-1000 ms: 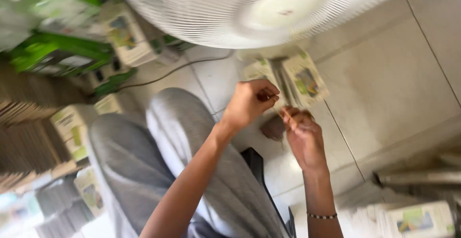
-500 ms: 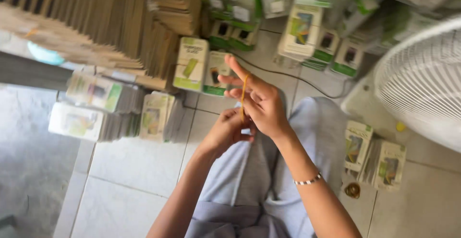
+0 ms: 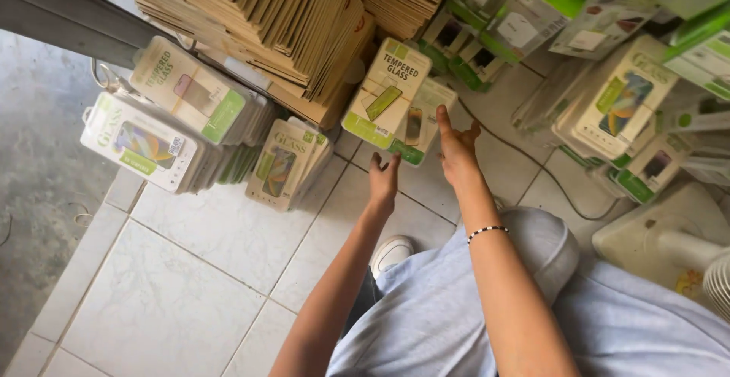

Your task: Wipe down mobile phone accessory packages with a cloth and organize them into neat stacks.

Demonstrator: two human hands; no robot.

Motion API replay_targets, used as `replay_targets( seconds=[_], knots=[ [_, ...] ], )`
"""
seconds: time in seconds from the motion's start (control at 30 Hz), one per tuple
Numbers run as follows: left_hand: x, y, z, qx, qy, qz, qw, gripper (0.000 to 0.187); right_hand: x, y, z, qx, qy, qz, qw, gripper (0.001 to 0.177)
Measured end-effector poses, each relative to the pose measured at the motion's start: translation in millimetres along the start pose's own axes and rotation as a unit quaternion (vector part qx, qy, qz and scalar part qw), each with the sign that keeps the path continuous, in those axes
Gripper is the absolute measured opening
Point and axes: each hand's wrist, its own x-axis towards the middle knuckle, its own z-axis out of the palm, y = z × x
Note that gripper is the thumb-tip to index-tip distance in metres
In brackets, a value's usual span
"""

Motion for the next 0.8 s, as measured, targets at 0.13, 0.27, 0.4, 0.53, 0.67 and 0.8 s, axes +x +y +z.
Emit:
replay_targets(
  seconds=[0.13,0.27,0.4,0.53,0.67,0.8],
  knots=[
    [-23,44,20,-0.047,-0.004,0.0,0.999,0.085,34,23,-6,-0.039,0.071,0.086,0.993,0.135],
    [-36,62,25,0.003,0.068,-0.021,0.997,0.076,49,37,-7,-0.05,0.031,0.101,0.993,0.123],
    [-37,19,28,0.169,0.09,0.14,0.971,0.069,77,80,-25,0.014,-0.117,-0.05,0.992,0.064],
    [-68,68,26,0.186,0.059,0.13,0.972,0.07,68,78,-41,-0.032,-0.046,-0.026,0.998,0.035],
    [-68,83,22,0.311,0.049,0.051,0.948,0.068,71,81,-58,0.068,-0.083,0.047,0.993,0.034],
    [-51,63,25,0.335,-0.041,0.172,0.926,0.068,72,87,-70,0.137,-0.12,0.079,0.98,0.033]
  ],
)
